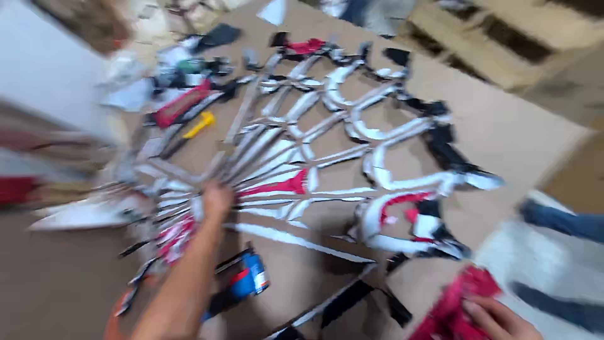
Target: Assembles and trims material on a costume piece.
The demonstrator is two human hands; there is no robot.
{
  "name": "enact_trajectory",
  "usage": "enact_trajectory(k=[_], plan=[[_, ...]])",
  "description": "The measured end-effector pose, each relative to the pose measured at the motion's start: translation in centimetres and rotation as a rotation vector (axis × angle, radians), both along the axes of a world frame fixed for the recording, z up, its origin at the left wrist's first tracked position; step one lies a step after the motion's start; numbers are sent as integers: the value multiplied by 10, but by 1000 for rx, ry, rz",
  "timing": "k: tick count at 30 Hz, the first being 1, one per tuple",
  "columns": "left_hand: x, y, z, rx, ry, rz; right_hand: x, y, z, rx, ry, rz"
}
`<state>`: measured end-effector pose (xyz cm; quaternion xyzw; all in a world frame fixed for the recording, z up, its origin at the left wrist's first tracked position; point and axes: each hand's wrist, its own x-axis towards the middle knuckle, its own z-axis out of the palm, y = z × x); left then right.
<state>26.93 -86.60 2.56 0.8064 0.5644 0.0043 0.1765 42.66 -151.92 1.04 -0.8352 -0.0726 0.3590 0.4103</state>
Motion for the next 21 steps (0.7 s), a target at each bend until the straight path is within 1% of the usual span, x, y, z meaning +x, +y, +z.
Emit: enact_trajectory(k=[1, 3, 6, 8, 10, 12, 13, 14, 16, 17, 19, 21], plan=[[17, 17, -7, -5, 3, -4, -8, -4, 4, -53, -10, -10], [36, 49, -22, -22, 92, -21, -25, -17, 8, -75, -43, -54], [41, 78, -41, -8, 185, -1, -42, -43, 15, -99, -33, -137], [39, 83, -33, 25, 234, 35, -51, -53, 16, -115, -12, -181], [42, 85, -19, 82, 243, 72, -53, -54, 16, -125, -6, -205], [33, 92, -17, 148, 165, 85, -50, -42, 18, -124, -30, -196], [28, 89, -13, 170, 122, 74, -47, -31, 19, -110, -69, -170], [24, 75, -2, 184, 80, 40, -43, -18, 19, -86, -132, -120], [19, 20, 31, 210, -13, -141, -32, 16, 24, -9, -317, 14], [14, -16, 47, 209, -54, -281, -26, 36, 31, 43, -411, 80], [2, -91, 66, 178, -94, -631, -16, 78, 49, 113, -552, 184], [-6, -167, 69, 64, -121, -896, -15, 109, 65, 94, -655, 361]])
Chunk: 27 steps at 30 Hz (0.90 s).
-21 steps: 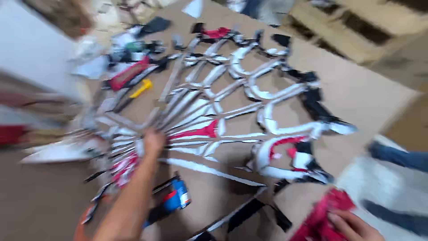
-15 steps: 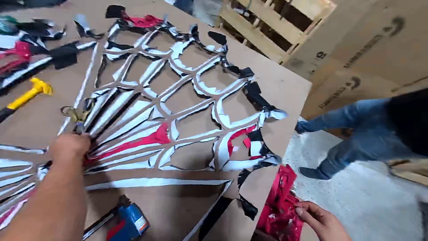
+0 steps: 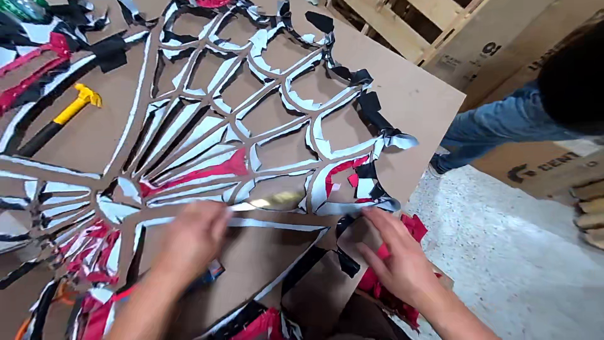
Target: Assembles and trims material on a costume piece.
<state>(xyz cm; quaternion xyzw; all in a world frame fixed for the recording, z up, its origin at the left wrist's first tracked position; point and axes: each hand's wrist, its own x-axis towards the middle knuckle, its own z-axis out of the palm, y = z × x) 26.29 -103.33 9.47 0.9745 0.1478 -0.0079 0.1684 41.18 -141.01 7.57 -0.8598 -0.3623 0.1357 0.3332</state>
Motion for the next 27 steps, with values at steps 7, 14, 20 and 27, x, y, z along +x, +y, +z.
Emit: enact_trajectory(k=[7, 14, 20, 27], plan=[[30, -129, 5, -393, 435, -4, -25, -2, -20, -98, -189, 169], [71, -157, 20, -493, 553, 109, -9, -30, -38, -23, -309, 97], [97, -159, 22, -487, 587, 12, 23, -38, -33, -58, -210, 186], [117, -174, -6, -446, 419, 165, 66, -43, -24, -350, 129, 253]])
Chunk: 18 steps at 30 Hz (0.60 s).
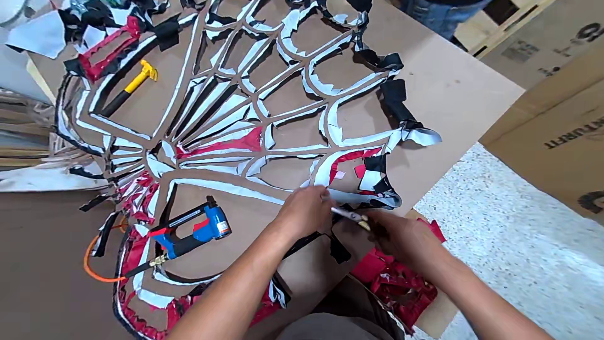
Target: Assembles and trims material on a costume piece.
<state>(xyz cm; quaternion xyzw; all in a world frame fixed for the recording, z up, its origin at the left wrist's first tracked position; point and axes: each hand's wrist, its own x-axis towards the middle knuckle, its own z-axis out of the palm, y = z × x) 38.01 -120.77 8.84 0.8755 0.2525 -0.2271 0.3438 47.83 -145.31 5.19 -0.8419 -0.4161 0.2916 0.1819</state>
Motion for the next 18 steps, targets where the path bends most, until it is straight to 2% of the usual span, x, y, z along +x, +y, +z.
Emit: enact_trajectory(k=[3, 5, 7, 13, 18], plan=[[12, -5, -55, 228, -155, 144, 51, -10, 3, -186, 319, -114], [17, -13, -88, 297, -156, 119, 81, -5, 5, -253, 543, -94], [15, -16, -111, 369, -286, 146, 99, 12, 7, -281, 639, -40], [-4, -2, -132, 296, -625, 257, 123, 69, -1, -375, 851, 102], [-9, -1, -142, 335, -749, 231, 114, 79, -15, -340, 795, 60]])
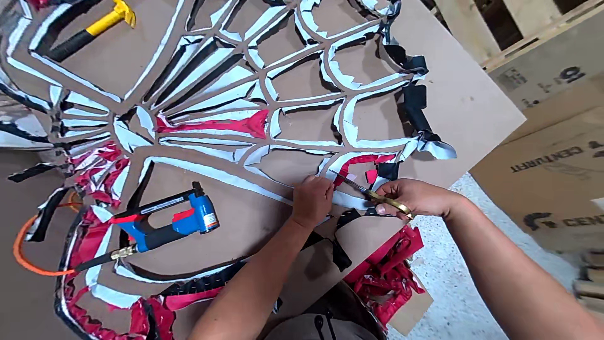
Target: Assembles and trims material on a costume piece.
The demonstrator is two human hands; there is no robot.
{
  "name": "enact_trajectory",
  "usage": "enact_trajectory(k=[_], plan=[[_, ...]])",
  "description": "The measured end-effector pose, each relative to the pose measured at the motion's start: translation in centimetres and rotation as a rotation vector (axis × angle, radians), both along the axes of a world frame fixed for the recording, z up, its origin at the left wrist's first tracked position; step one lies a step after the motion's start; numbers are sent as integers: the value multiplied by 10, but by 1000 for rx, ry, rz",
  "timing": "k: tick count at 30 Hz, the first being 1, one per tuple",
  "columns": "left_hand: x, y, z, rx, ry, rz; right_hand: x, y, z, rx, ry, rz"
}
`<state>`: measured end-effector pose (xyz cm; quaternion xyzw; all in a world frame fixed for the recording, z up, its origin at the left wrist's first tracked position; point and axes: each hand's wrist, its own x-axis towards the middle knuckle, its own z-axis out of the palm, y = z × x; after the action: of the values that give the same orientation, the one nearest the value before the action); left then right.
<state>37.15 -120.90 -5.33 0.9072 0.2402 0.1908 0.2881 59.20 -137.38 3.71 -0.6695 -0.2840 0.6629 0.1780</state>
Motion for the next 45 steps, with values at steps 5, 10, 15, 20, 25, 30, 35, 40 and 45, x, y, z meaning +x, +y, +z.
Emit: enact_trajectory(k=[5, 10, 15, 20, 25, 30, 35, 40, 45], plan=[[-3, 5, -4, 16, -50, -18, -20, -12, -12, 72, -47, -84], [-3, 8, -5, 25, -78, -31, -33, -13, -19, 48, 16, -135], [-6, 11, -1, 16, -62, -44, -29, -13, -23, 77, 10, -123], [-11, 13, 2, -106, -54, 46, -32, -35, -12, 44, 40, -180], [3, 8, 8, -89, 87, 47, -31, -43, -18, 81, 134, -259], [44, 7, 7, 245, 234, -162, -36, -36, -33, 81, 139, -314], [44, 7, -4, 307, 151, -139, -46, -32, -37, 124, 117, -387], [41, 3, -8, 265, 68, -56, -60, -24, -39, 171, 10, -430], [36, 9, -7, 204, 38, -62, -89, -47, -31, 168, 88, -516]])
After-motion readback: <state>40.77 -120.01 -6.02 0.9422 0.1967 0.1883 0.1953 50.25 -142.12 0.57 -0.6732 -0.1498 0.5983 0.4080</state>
